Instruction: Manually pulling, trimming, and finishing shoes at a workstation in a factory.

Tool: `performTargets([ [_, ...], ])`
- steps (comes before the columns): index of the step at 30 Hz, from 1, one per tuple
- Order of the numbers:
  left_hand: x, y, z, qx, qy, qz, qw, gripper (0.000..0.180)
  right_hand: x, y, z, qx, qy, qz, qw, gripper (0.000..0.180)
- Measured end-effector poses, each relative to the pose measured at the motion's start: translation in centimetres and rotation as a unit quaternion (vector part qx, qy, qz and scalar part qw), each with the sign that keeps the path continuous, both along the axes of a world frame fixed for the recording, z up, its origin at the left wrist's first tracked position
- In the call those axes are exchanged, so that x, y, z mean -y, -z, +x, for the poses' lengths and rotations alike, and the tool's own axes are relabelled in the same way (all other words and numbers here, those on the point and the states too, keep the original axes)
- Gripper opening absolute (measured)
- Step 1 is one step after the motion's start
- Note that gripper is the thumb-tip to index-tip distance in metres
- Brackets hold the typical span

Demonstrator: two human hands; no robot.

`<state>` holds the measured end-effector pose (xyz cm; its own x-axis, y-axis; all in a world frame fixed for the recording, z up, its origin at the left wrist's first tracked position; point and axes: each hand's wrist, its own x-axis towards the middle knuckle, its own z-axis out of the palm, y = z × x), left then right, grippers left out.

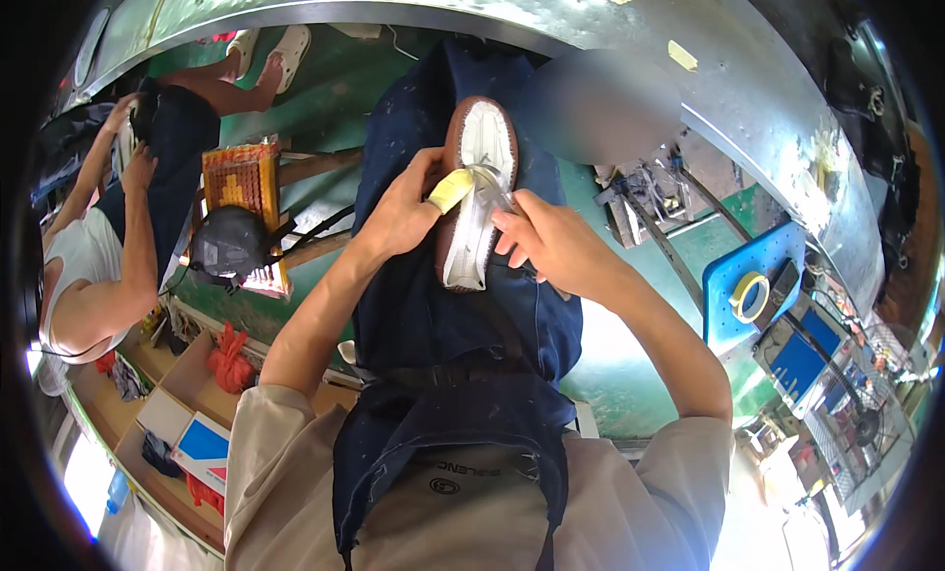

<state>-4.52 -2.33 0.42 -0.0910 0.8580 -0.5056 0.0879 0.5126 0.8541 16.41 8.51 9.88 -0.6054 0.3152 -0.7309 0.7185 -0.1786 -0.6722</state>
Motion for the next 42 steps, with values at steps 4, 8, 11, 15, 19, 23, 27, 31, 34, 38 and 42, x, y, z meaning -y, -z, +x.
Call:
performTargets([
  [4,1.1,2.6,-0.2,0.002,-0.026,0.034,0.999,0.047,-0.4,1.1,2.0,-0.044,-0.086,0.054,0.994,0.039],
  [8,0.0,-1.0,0.4,-0.049,-0.018,-0.001,0.999,0.058,1.5,0.8,0.6,-0.076,-0.263,0.324,0.906,0.035],
  [11,0.8,-1.2,1.5,-0.086,-0.054,0.022,0.995,0.058,3.2,1.3,0.7,-0.073,-0.269,0.407,0.87,0.033],
  [15,0.9,0.0,2.0,-0.082,-0.062,0.079,0.992,0.063,2.6,1.6,1.3,-0.03,-0.153,0.232,0.96,0.034],
  [19,2.1,-0.1,0.6,0.048,-0.015,0.082,0.995,0.066,1.0,1.0,1.1,0.002,-0.068,-0.09,0.994,0.047],
  [23,0.9,-2.3,1.7,-0.057,-0.009,0.053,0.997,0.071,3.1,1.9,2.4,-0.074,-0.262,0.349,0.897,0.037],
  [27,1.1,-2.2,1.8,-0.023,-0.033,0.027,0.999,0.072,4.6,1.1,2.7,-0.036,-0.257,0.326,0.909,0.036],
  [31,3.3,-0.3,2.9,0.047,-0.033,0.113,0.992,0.088,1.5,0.5,2.1,0.032,-0.074,-0.138,0.987,0.036],
  [34,4.9,-1.0,3.6,0.079,-0.043,0.118,0.989,0.094,3.0,0.1,3.3,0.025,-0.178,0.053,0.982,0.039],
  [38,4.7,-0.8,3.2,-0.03,-0.003,0.12,0.992,0.11,4.1,-1.6,3.5,-0.052,-0.196,0.331,0.921,0.031],
  [42,4.4,0.0,2.9,0.02,0.048,0.139,0.989,0.135,4.4,0.3,1.3,-0.138,-0.094,0.472,0.866,0.024],
])
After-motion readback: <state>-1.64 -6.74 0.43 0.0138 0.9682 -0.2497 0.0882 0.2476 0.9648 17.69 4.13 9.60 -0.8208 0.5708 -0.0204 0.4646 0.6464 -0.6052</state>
